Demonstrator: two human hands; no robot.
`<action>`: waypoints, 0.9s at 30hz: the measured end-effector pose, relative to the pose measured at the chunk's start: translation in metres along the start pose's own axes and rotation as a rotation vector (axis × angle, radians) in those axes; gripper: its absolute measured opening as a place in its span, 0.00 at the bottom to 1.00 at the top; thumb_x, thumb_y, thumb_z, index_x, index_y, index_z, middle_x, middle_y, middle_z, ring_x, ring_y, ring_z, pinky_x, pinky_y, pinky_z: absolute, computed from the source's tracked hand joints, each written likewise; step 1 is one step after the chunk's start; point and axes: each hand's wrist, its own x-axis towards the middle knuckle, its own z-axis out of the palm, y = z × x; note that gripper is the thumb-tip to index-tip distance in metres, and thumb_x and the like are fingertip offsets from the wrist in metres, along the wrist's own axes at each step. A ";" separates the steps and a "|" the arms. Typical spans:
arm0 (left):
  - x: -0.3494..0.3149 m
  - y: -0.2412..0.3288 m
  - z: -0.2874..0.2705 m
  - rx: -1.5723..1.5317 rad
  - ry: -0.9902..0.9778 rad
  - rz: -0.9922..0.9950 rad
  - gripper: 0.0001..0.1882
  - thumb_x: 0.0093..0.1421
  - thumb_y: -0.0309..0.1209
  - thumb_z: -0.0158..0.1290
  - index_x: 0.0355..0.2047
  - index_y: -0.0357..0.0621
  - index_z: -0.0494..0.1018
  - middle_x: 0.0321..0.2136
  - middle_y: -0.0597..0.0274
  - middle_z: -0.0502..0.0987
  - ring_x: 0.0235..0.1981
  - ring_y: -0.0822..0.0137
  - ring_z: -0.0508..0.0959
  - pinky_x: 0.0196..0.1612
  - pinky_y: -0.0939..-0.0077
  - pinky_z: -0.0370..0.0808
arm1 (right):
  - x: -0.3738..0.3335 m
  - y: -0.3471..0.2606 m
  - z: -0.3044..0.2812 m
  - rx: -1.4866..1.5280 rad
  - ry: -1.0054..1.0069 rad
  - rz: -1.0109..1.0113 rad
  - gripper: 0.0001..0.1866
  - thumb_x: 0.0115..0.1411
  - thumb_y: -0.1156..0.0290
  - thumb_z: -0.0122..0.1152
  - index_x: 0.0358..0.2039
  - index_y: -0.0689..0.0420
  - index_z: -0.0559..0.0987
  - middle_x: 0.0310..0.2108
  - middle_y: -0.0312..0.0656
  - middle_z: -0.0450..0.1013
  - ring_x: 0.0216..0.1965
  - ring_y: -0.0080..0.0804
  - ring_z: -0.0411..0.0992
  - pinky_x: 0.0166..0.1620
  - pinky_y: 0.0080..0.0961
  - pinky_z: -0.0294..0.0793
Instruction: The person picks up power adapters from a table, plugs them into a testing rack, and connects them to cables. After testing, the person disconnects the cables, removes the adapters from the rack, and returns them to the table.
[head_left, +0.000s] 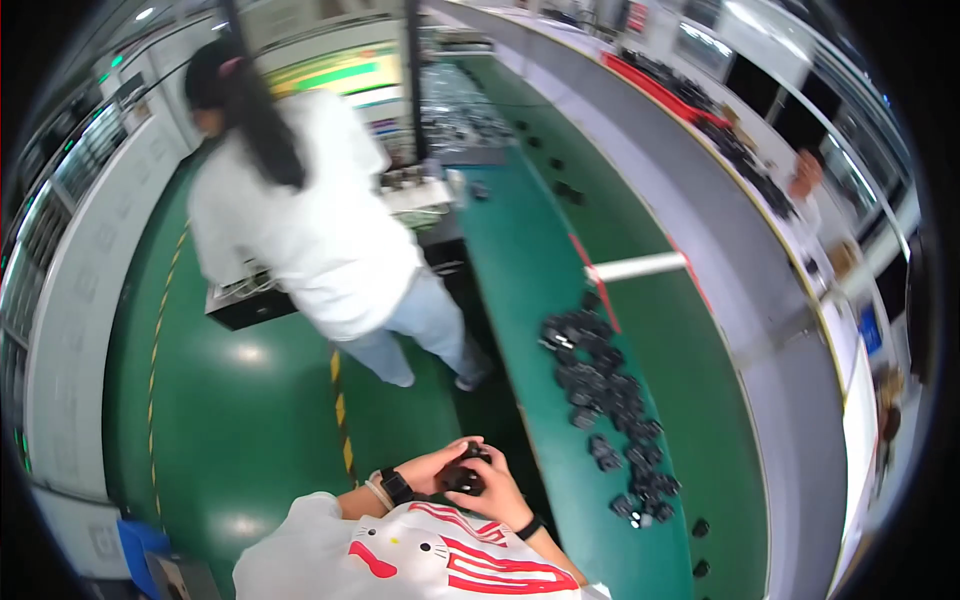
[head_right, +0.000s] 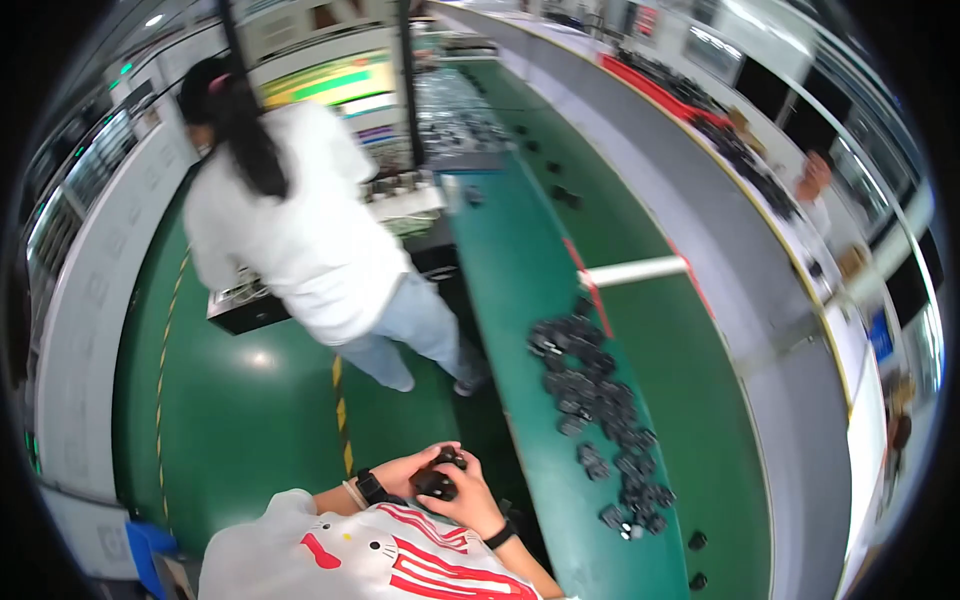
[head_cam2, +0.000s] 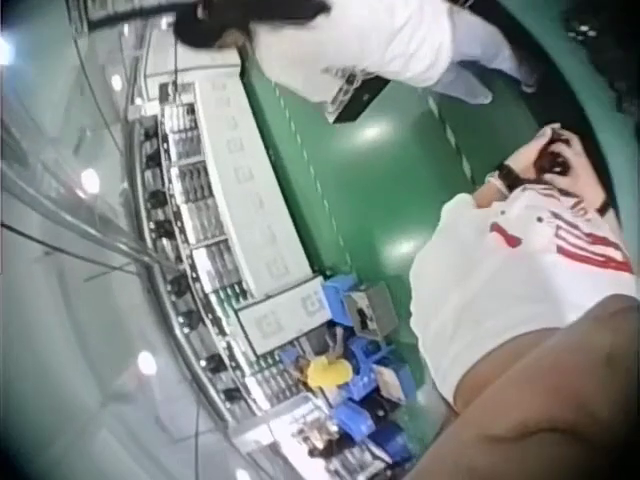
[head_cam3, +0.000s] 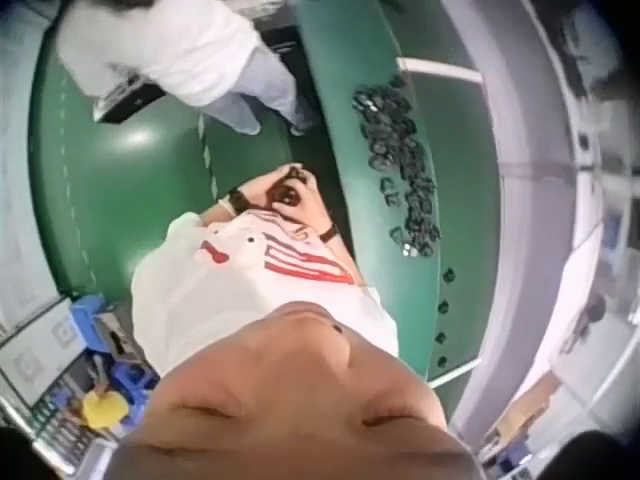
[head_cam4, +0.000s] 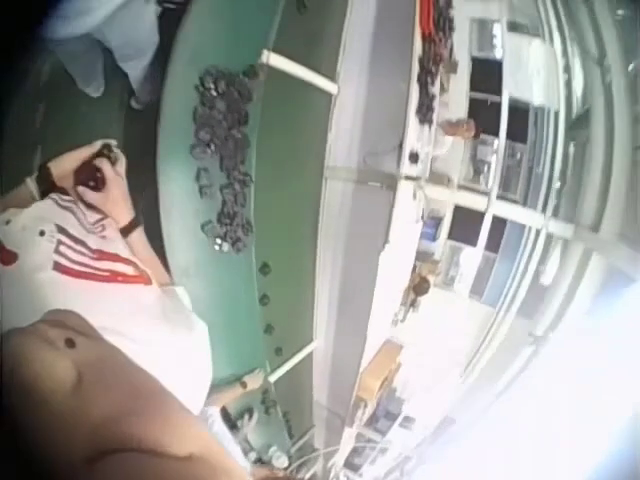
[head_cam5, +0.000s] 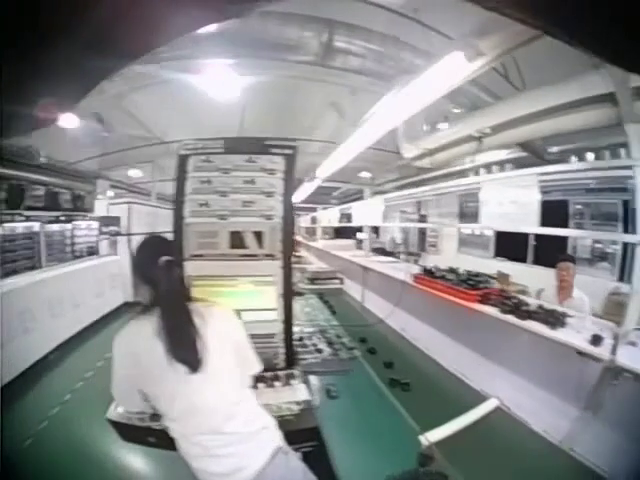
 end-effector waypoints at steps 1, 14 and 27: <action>-0.023 0.043 -0.056 0.049 0.087 0.025 0.22 0.66 0.43 0.40 0.58 0.52 0.57 0.50 0.61 0.66 0.47 0.65 0.71 0.49 0.64 0.72 | 0.055 -0.014 0.051 -0.010 -0.057 -0.028 0.26 0.42 0.61 0.72 0.42 0.55 0.74 0.53 0.59 0.56 0.57 0.55 0.57 0.54 0.36 0.67; -0.354 0.110 -0.295 -0.639 0.825 0.722 0.16 0.60 0.46 0.47 0.38 0.49 0.70 0.28 0.55 0.74 0.24 0.64 0.71 0.29 0.70 0.70 | 0.284 -0.152 0.327 0.655 -0.640 0.335 0.19 0.52 0.76 0.60 0.42 0.60 0.64 0.33 0.36 0.66 0.32 0.25 0.70 0.38 0.25 0.74; -0.383 0.152 -0.360 -0.727 0.978 0.706 0.20 0.61 0.51 0.42 0.37 0.48 0.71 0.28 0.59 0.75 0.28 0.65 0.73 0.31 0.72 0.67 | 0.418 -0.137 0.430 1.015 -0.932 0.632 0.22 0.65 0.57 0.44 0.49 0.62 0.66 0.47 0.49 0.68 0.47 0.42 0.70 0.48 0.40 0.74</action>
